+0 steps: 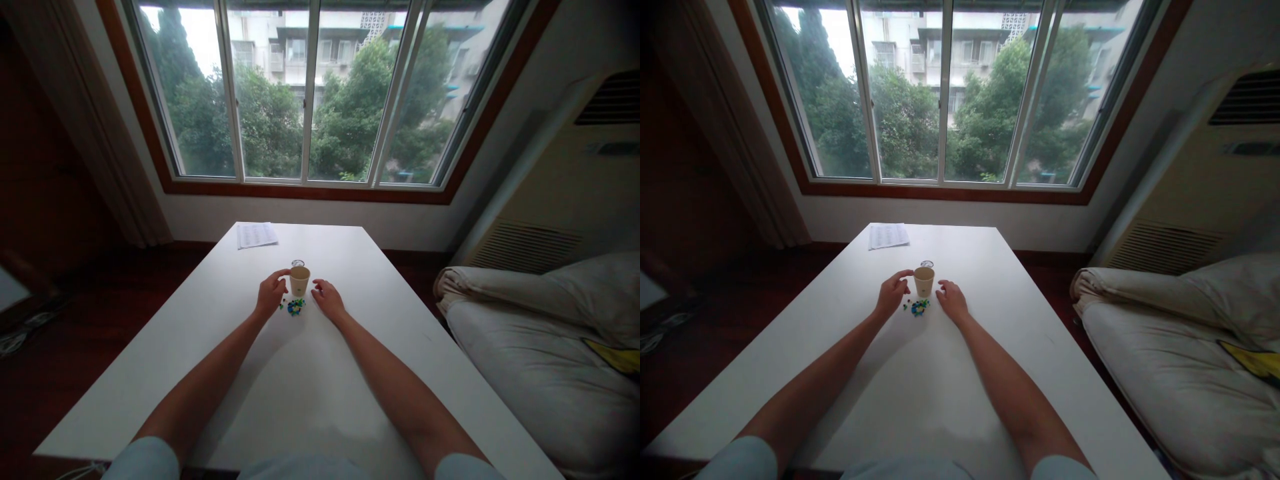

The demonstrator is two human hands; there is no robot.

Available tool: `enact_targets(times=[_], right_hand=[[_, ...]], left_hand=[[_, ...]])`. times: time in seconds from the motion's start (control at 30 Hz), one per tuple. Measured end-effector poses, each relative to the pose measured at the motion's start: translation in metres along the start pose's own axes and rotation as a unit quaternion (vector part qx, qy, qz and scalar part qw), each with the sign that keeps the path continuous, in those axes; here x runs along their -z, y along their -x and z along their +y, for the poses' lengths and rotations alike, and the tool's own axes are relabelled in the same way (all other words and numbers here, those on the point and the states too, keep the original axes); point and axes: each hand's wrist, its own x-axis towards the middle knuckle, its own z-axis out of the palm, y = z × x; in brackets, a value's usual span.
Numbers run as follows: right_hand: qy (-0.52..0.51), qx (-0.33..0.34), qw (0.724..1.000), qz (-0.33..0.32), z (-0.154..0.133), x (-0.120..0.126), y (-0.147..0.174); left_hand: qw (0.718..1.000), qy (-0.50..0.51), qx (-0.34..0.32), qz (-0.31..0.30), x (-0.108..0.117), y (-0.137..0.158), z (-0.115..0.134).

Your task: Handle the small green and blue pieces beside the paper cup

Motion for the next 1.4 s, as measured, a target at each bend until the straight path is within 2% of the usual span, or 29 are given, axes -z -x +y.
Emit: enact_targets(times=[0.17,0.33,0.47,0.67,0.87,1.0,1.1,1.4], right_hand=[[0.004,0.003,1.000,-0.001,-0.002,0.002,0.000],[-0.011,0.013,1.000,0.010,-0.004,0.002,0.000],[-0.023,0.018,0.999,0.015,-0.003,0.000,-0.001],[-0.028,0.018,0.999,0.017,-0.002,-0.001,-0.002],[-0.011,0.014,1.000,0.009,-0.006,0.004,-0.002],[0.046,0.001,0.998,-0.047,-0.013,0.012,0.000],[0.093,-0.004,0.993,-0.078,-0.020,0.019,0.001],[0.198,-0.031,0.963,-0.180,-0.031,0.037,0.004]], left_hand=[[0.995,-0.063,-0.075,-0.034,-0.012,0.001,0.006],[0.966,-0.184,-0.159,-0.084,-0.012,0.005,-0.002],[0.952,-0.233,-0.168,-0.107,-0.010,0.006,-0.010],[0.944,-0.257,-0.175,-0.115,-0.011,0.007,-0.010],[0.947,-0.247,-0.190,-0.080,-0.002,0.012,-0.005],[0.954,-0.247,-0.163,-0.044,0.008,0.013,-0.003],[0.955,-0.269,-0.120,-0.042,0.013,0.010,-0.003],[0.911,-0.383,0.033,-0.147,0.017,0.001,-0.019]])
